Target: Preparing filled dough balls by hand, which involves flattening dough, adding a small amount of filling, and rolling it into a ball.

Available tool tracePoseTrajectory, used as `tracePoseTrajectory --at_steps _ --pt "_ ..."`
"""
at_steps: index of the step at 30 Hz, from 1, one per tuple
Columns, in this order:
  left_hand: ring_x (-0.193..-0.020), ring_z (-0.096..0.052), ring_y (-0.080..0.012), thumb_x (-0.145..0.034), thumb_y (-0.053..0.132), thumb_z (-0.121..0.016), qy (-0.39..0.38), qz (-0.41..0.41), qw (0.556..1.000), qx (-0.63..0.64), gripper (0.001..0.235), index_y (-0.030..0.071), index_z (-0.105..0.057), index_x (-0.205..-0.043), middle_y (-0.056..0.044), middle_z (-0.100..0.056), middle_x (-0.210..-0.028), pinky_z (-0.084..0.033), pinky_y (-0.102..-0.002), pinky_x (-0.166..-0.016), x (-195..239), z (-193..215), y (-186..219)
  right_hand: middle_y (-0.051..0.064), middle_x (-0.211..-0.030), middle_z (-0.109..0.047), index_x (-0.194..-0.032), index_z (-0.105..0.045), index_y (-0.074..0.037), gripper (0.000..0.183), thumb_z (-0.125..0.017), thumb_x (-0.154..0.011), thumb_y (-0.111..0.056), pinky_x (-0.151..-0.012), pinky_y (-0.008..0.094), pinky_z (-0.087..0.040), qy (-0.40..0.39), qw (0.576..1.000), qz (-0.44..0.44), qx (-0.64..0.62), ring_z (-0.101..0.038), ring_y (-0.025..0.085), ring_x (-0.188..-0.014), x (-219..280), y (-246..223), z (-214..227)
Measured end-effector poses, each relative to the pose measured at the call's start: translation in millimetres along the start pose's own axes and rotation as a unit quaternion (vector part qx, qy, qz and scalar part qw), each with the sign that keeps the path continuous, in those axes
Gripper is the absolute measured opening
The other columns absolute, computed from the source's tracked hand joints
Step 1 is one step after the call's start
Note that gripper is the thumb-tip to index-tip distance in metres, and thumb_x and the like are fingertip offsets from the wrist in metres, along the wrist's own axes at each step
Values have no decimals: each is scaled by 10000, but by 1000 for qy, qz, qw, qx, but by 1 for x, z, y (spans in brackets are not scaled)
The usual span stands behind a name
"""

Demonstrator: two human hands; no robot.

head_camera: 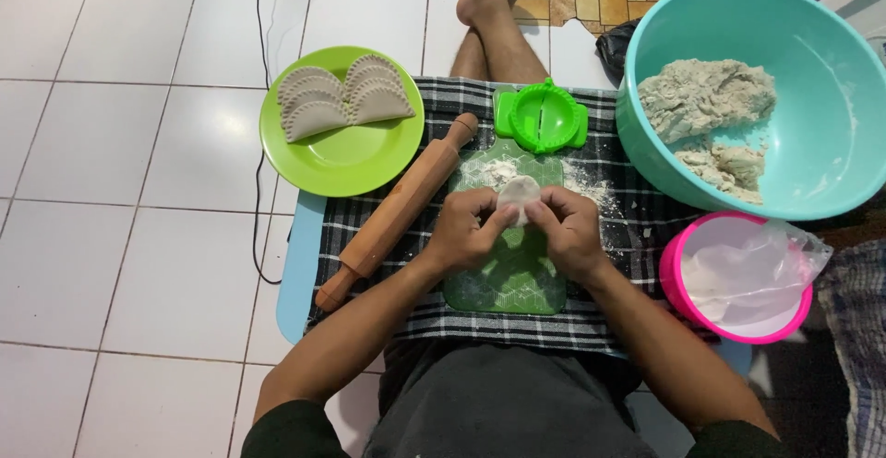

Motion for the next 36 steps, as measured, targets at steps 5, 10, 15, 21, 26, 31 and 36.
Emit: tracePoseTrajectory --at_steps 5,10,15,21,26,31,36 --pt "-485 -497 -135 -967 169 -727 3 -3 1000 5 293 73 -671 -696 -73 -523 -480 -400 -278 -498 3 -2 -10 74 -529 -615 -690 -692 -49 318 -703 -984 -169 -535 305 -486 -86 995 -44 -37 -545 115 -556 -1 7 -10" --pt "-553 -427 -76 -1008 173 -672 -11 2 999 40 353 60 -625 -677 -64 -487 -485 -358 -270 -516 2 -3 -10 81 -438 -568 -576 -669 -28 424 -693 -987 -129 -476 260 -448 -96 994 -8 -41 -498 106 -443 1 8 -9" --pt "-530 -443 -112 -1023 148 -650 -4 -17 998 57 296 85 -683 -735 -72 -523 -548 -409 -267 -542 -2 -2 -3 40 -453 -549 -550 -633 -69 450 -687 -990 -141 -502 272 -461 -103 994 14 -36 -483 85 -474 -3 -20 -10" --pt "-492 -468 -169 -999 169 -696 -8 -20 999 45 295 76 -673 -721 -83 -520 -566 -403 -288 -530 2 -3 -17 35 -533 -582 -666 -669 -44 376 -637 -1032 -118 -531 274 -474 -69 996 46 -14 -471 68 -604 -3 5 1" --pt "-604 -534 -89 -978 132 -709 15 16 996 85 190 51 -715 -806 -76 -608 -612 -449 -267 -561 -1 0 4 96 -587 -659 -780 -734 -8 233 -701 -986 -111 -566 303 -508 -80 996 49 0 -577 110 -602 -4 1 -3" --pt "-599 -567 -107 -980 85 -691 29 10 997 69 149 37 -725 -844 -110 -630 -620 -471 -272 -558 -1 4 6 154 -708 -730 -936 -737 39 82 -738 -957 -40 -655 337 -553 -46 998 45 -23 -655 148 -703 -4 -25 -6" --pt "-587 -684 -163 -916 104 -782 14 85 992 93 119 -7 -746 -938 -149 -692 -647 -528 -278 -535 2 0 -6 146 -791 -726 -1018 -707 73 97 -733 -952 6 -643 320 -565 3 996 4 -84 -651 136 -736 -3 -3 0"
Point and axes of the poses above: each hand's wrist, its own x-axis away from the middle knuckle, its own z-axis out of the back of the hand, y = z × x, the point moved 5 cm from there along -x, towards the middle knuckle
